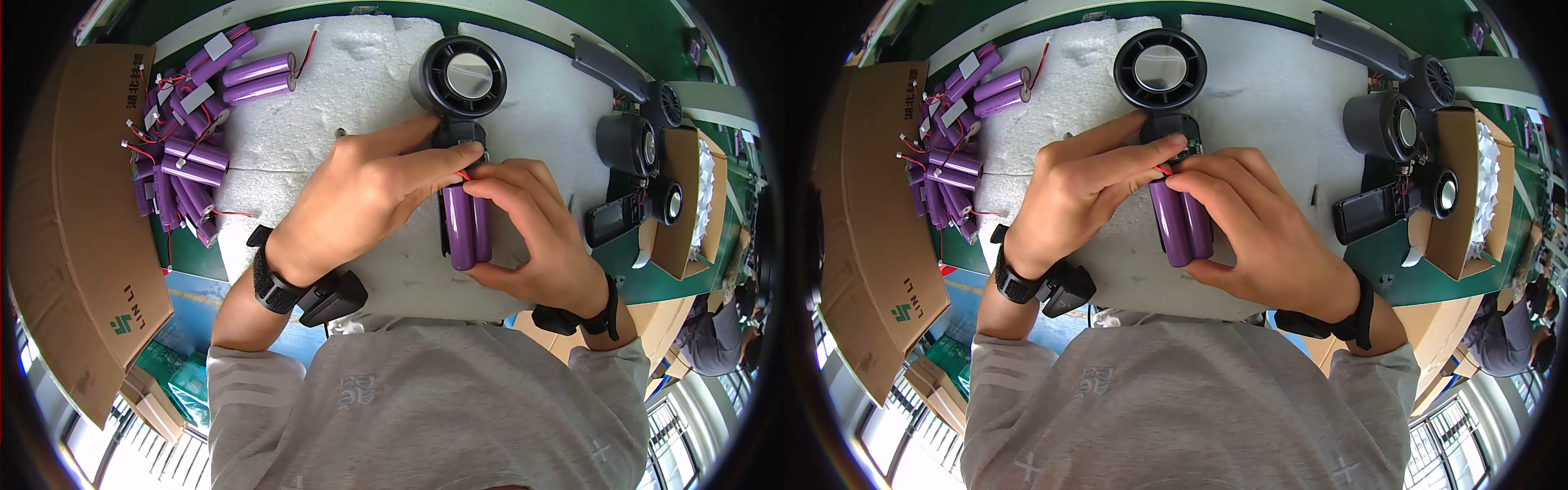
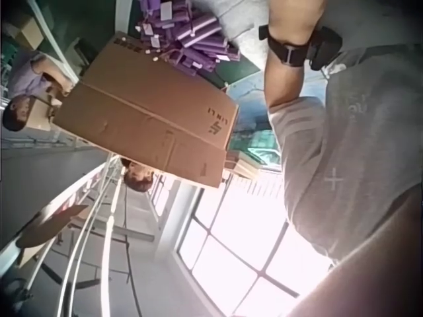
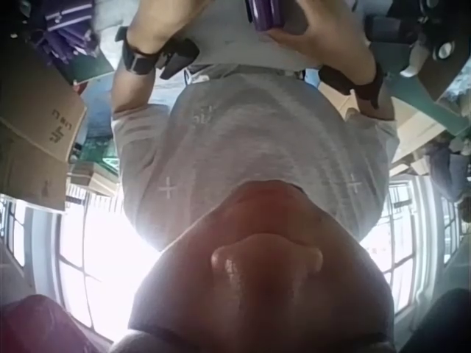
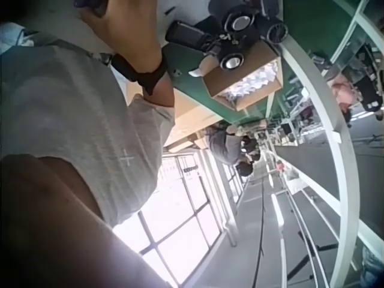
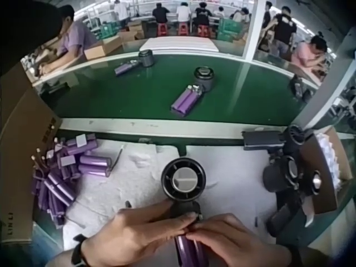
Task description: The person connects a battery pack to a circuit board, inserts them into a handheld fan housing, and then removes them to repeat the process with a different battery pack.
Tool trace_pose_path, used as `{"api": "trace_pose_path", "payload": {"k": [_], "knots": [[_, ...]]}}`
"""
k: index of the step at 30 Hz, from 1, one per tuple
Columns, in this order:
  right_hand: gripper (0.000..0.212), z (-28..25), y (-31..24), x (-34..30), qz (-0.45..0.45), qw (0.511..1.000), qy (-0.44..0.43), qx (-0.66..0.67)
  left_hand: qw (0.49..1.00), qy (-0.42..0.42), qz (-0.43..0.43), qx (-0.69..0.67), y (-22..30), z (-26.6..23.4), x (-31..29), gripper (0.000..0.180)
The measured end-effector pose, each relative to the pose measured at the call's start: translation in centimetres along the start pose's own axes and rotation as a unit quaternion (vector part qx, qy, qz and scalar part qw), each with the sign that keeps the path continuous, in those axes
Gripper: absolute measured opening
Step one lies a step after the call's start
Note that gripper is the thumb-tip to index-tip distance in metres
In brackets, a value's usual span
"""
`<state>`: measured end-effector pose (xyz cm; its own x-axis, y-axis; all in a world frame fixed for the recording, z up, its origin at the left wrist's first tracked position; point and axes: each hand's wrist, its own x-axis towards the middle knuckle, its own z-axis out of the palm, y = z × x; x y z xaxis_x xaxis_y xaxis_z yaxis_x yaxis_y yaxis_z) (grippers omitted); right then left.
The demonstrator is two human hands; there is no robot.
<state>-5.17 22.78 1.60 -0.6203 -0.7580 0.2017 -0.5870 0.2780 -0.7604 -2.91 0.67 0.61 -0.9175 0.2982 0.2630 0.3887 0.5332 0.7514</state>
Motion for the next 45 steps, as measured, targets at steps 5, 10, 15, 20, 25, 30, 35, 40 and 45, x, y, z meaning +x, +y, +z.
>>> {"api": "trace_pose_path", "payload": {"k": [5,10,15,20,25,30,35,40,45], "knots": [[0.072,0.2,-0.6,-0.1,-0.001,1.0,0.004,-0.023,1.0,-0.009,0.008,0.001,-0.1,-0.2,-0.1,0.034],[0.067,0.1,-0.4,-0.4,-0.017,1.0,0.016,-0.021,1.0,-0.01,0.015,0.001,-0.1,-0.3,0.0,0.035],[0.064,0.2,-0.3,-1.0,-0.038,0.998,0.023,-0.054,1.0,-0.011,0.021,0.007,-0.1,-0.5,0.0,0.035],[0.059,0.2,-0.6,-1.0,-0.032,0.995,0.022,-0.089,1.0,-0.014,0.012,0.001,-0.2,-0.6,-0.1,0.034],[0.056,0.5,-0.5,-1.1,-0.039,0.994,0.03,-0.098,1.0,-0.007,0.021,-0.002,-0.4,-0.5,0.0,0.031],[0.058,0.6,-0.7,-1.1,-0.038,0.993,0.028,-0.109,0.999,0.018,0.05,-0.007,-0.9,-0.2,0.1,0.029],[0.052,0.6,-0.8,-0.8,-0.033,0.992,0.032,-0.116,1.0,0.019,0.013,-0.02,-0.7,-0.3,0.1,0.031],[0.052,1.1,0.1,-1.0,-0.025,0.998,0.052,-0.04,0.998,-0.011,-0.038,-0.052,-0.2,-0.8,0.4,0.035],[0.057,0.9,-0.2,-0.6,-0.01,0.999,0.032,-0.028,0.997,-0.022,-0.042,-0.065,-0.2,-0.9,0.5,0.042]]}}
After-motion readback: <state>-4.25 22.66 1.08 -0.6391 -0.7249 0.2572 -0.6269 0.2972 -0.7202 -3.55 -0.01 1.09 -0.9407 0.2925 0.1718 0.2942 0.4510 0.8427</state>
